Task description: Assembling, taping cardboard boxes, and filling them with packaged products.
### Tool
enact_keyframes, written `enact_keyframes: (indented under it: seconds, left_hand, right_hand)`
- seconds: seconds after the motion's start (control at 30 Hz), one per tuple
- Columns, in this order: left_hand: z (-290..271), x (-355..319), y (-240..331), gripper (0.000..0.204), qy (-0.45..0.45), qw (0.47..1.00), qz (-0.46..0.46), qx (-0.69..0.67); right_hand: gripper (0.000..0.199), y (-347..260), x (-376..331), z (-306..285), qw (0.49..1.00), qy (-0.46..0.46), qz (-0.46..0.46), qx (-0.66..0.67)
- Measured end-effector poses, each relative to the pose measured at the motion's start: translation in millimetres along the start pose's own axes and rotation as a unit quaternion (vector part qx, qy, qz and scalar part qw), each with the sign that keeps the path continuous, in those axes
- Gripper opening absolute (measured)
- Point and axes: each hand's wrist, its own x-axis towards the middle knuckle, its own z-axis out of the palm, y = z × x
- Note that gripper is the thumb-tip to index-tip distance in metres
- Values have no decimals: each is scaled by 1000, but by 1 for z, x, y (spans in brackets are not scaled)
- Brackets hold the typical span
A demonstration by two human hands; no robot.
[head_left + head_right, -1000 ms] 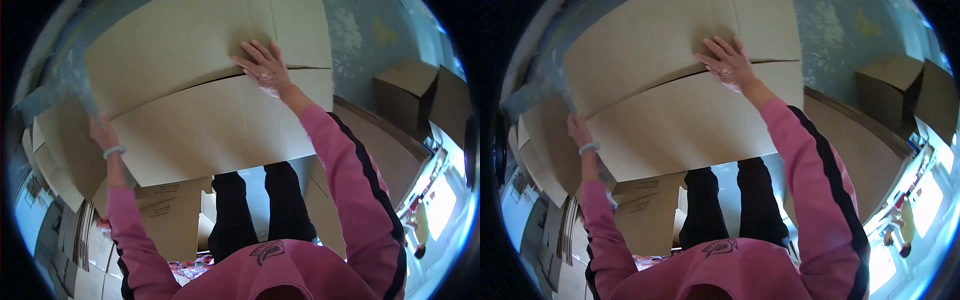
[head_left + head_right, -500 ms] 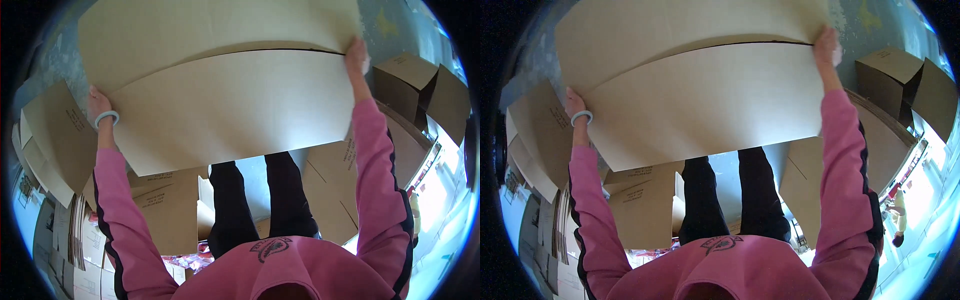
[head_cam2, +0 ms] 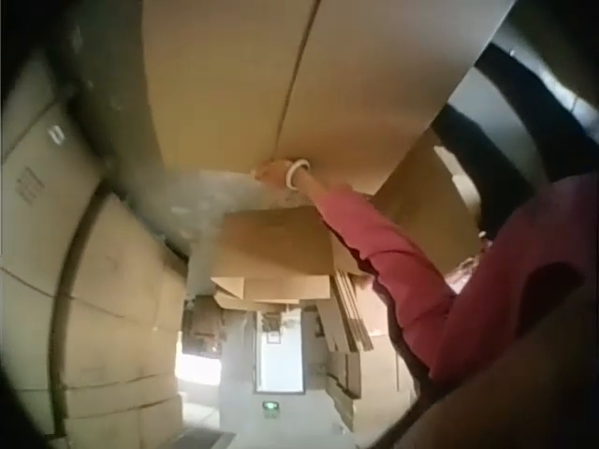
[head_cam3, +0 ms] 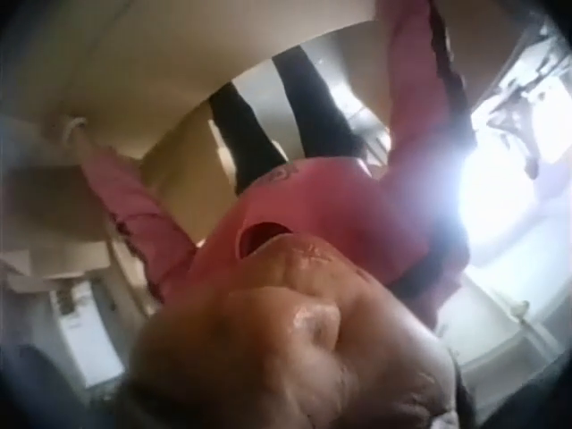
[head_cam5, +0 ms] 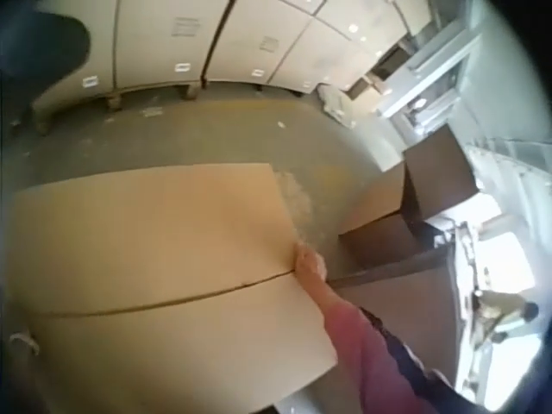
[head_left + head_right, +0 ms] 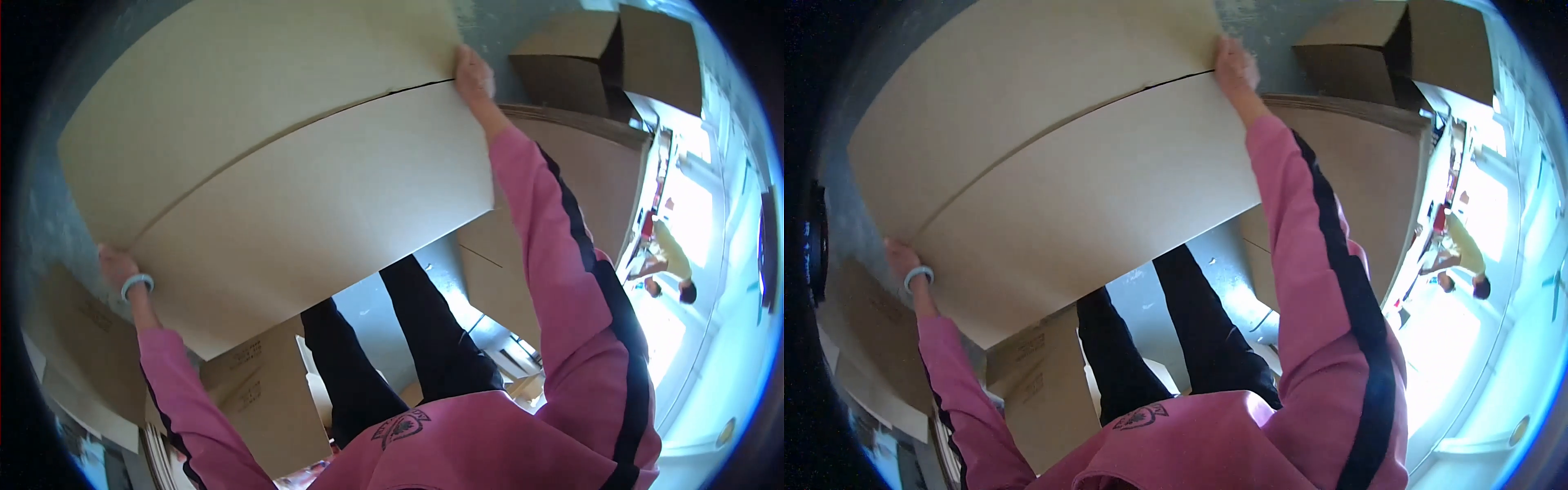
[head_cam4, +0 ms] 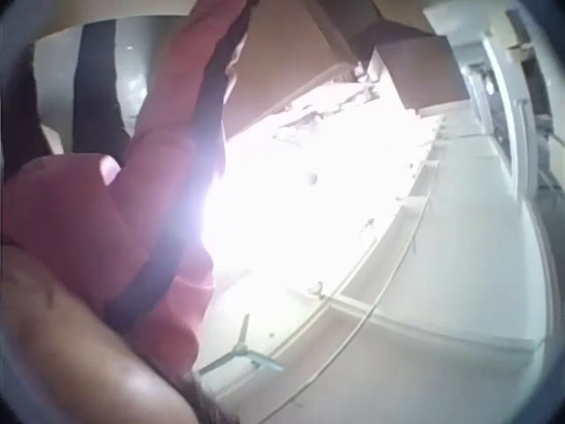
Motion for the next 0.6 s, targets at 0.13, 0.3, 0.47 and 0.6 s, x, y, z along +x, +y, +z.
enact_keyframes:
  seconds: [0.13,0.3,0.47,0.6]
  left_hand:
    - [17,-5,12,48,32,999,-14,33]
    - [-5,27,-29,51,42,999,-2,28]
    - [8,15,-33,49,26,999,-14,44]
    - [30,50,-85,45,-4,989,0,145]
  right_hand:
    - [31,48,-16,15,985,76,-126,94]
    - [33,23,-77,7,956,-1,-59,286]
    - [30,20,-84,24,992,-11,26,124]
    - [24,-6,-93,31,993,-12,58,105]
